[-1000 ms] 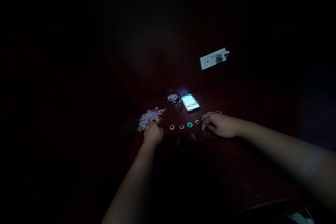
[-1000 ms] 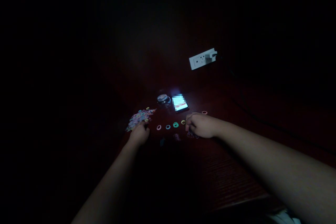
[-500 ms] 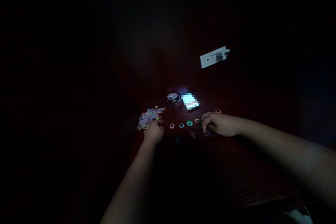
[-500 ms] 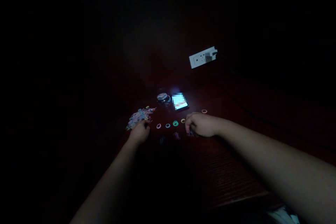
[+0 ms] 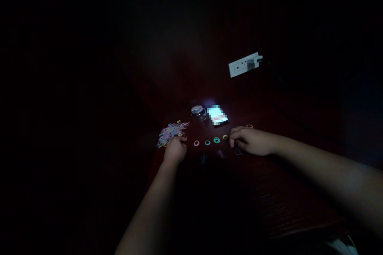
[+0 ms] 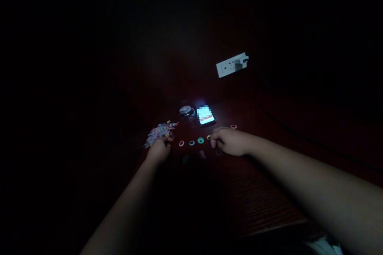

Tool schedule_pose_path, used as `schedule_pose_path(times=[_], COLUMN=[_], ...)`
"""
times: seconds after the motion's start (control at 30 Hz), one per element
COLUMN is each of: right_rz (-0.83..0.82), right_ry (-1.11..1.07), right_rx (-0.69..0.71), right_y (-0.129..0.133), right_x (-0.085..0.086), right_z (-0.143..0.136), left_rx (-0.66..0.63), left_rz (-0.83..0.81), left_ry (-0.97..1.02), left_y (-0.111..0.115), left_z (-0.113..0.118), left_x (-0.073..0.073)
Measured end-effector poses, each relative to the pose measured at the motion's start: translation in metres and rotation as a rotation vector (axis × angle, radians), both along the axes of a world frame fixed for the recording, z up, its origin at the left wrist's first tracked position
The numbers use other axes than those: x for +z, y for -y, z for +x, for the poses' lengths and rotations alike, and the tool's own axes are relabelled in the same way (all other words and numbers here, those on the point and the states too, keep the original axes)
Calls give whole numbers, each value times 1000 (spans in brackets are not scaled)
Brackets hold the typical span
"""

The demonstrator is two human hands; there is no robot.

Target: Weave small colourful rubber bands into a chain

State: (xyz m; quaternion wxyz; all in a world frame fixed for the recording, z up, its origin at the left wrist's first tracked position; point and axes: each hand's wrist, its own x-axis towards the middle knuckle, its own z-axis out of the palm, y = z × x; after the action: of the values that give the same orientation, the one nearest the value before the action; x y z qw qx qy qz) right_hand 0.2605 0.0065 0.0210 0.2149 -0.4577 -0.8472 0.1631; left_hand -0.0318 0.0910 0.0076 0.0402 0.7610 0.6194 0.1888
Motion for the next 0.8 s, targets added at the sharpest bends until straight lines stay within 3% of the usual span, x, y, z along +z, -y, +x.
schedule_pose_path(times=[0.37, 0.67, 0.8], right_rz=[73, 111, 134], right_ry=[-15, -117, -185], right_rx=[-36, -60, -43], right_y=[3, 3, 4], right_x=[3, 1, -1], right_z=[-3, -8, -11], left_rx=[-24, -393, -553], left_rz=[44, 253, 326], left_ry=[138, 380, 323], left_y=[4, 25, 48], left_z=[6, 35, 55], left_x=[8, 15, 22])
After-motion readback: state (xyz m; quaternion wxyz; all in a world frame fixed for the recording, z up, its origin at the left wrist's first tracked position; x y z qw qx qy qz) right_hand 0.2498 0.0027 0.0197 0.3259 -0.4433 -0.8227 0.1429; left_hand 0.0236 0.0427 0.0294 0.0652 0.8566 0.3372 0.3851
